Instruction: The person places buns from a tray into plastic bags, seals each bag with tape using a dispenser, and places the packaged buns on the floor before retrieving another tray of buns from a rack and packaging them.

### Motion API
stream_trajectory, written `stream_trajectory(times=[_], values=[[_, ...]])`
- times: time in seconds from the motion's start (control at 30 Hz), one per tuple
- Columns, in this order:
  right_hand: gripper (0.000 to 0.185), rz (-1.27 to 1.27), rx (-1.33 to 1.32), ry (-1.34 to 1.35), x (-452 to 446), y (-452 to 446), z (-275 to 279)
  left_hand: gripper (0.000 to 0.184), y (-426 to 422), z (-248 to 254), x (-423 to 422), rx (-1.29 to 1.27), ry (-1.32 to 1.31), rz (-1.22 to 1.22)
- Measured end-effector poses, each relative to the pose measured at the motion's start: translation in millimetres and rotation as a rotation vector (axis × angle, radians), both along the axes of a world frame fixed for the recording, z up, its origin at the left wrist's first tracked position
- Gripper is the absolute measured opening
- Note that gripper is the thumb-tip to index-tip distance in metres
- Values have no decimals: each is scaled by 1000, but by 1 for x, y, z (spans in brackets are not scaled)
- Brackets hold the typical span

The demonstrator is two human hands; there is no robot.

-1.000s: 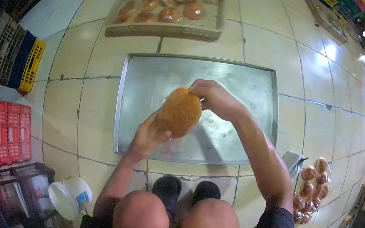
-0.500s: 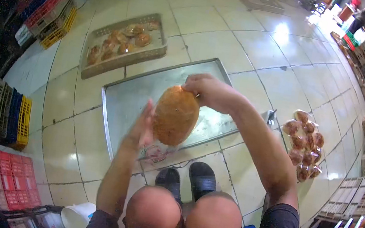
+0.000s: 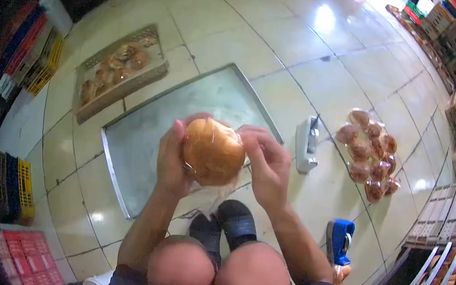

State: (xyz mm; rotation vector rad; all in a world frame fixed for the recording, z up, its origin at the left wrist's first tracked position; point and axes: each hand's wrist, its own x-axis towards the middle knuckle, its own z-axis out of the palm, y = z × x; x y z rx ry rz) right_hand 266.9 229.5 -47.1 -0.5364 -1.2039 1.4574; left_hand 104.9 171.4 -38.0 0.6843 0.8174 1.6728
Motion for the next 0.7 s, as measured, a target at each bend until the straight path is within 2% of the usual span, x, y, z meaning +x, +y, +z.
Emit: stream_trajectory(times=[0.03,0.23,0.37,0.4,0.53,0.57,0.7], values=[[18,-23,59,15,-2,-1,-2,31,2,7,3,87,75,30],[14,25,22,132,-2,10,-8,20,-3,14,-8,127,192,41],[11,388,-197,-157,5,18,-10,19,-12,21,0,94,198,41],[11,383,-204,-155,8,16,-8,19,-12,22,2,88,198,35],[12,289,76,-424,23,8,21,19,-7,24,6,129,392,125],[12,286,69,-422,23,5,24,19,-7,23,5,123,392,119],[10,23,693,-477,14,-8,30,16,-6,11,-3,134,533,-22]])
